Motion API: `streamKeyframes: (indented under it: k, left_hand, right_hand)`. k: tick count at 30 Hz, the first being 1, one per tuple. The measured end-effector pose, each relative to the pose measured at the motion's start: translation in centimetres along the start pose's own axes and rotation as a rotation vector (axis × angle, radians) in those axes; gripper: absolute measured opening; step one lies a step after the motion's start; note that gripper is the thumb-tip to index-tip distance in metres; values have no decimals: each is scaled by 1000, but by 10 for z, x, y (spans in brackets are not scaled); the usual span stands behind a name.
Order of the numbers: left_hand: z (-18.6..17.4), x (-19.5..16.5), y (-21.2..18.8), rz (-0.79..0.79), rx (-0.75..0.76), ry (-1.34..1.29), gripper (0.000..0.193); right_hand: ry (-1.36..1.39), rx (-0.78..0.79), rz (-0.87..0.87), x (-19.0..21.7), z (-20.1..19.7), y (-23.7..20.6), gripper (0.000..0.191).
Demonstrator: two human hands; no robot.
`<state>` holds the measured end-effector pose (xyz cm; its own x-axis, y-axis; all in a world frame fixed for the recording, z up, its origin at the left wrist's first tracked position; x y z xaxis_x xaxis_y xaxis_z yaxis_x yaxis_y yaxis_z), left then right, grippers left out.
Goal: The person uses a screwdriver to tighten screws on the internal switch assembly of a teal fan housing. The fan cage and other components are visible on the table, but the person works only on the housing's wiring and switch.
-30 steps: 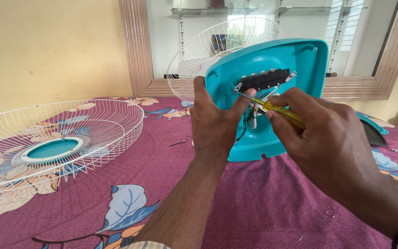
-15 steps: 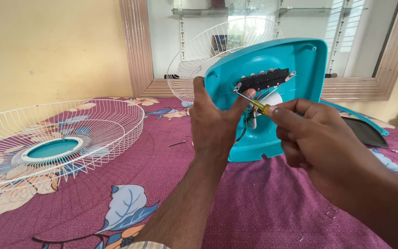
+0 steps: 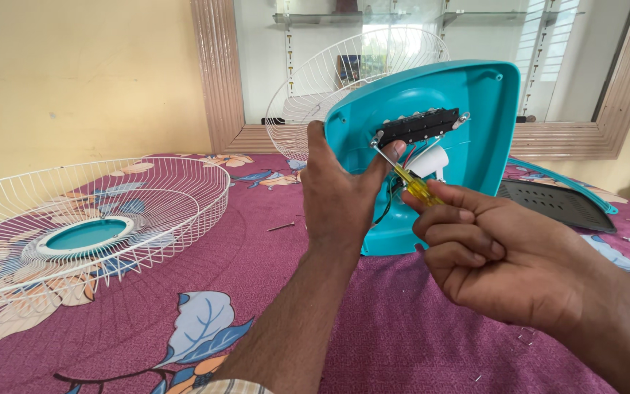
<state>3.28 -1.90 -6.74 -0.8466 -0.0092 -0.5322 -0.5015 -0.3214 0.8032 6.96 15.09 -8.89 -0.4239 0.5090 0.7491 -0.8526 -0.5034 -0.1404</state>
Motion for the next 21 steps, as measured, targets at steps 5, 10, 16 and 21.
streamKeyframes:
  k: [5, 10, 16, 21]
  left_hand:
    - [1, 0, 1, -32, 18, -56, 63]
    - [-1, -2, 0, -32, -1, -98, 60]
    - [-3, -4, 0, -43, 12, -139, 61]
    - [-2, -4, 0, -27, 25, -144, 59]
  right_hand:
    - [-164, 125, -61, 8, -6, -3, 20]
    - [-383, -105, -193, 21, -21, -10, 28]
    - [-947, -489, -518, 34, -8, -28, 29]
    - [-1817, -738, -983, 39, 31, -52, 28]
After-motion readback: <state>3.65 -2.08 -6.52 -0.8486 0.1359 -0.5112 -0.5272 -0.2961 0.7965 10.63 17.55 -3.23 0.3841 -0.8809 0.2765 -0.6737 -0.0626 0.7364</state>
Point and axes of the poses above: each hand's wrist, its own y-axis towards the middle knuckle, its own z-axis out of the palm, x = y × z, the point moved 3 cm from there along y, towards the middle knuckle, and after that the axes turned 15 degrees about -y, right-handed, at the moved point
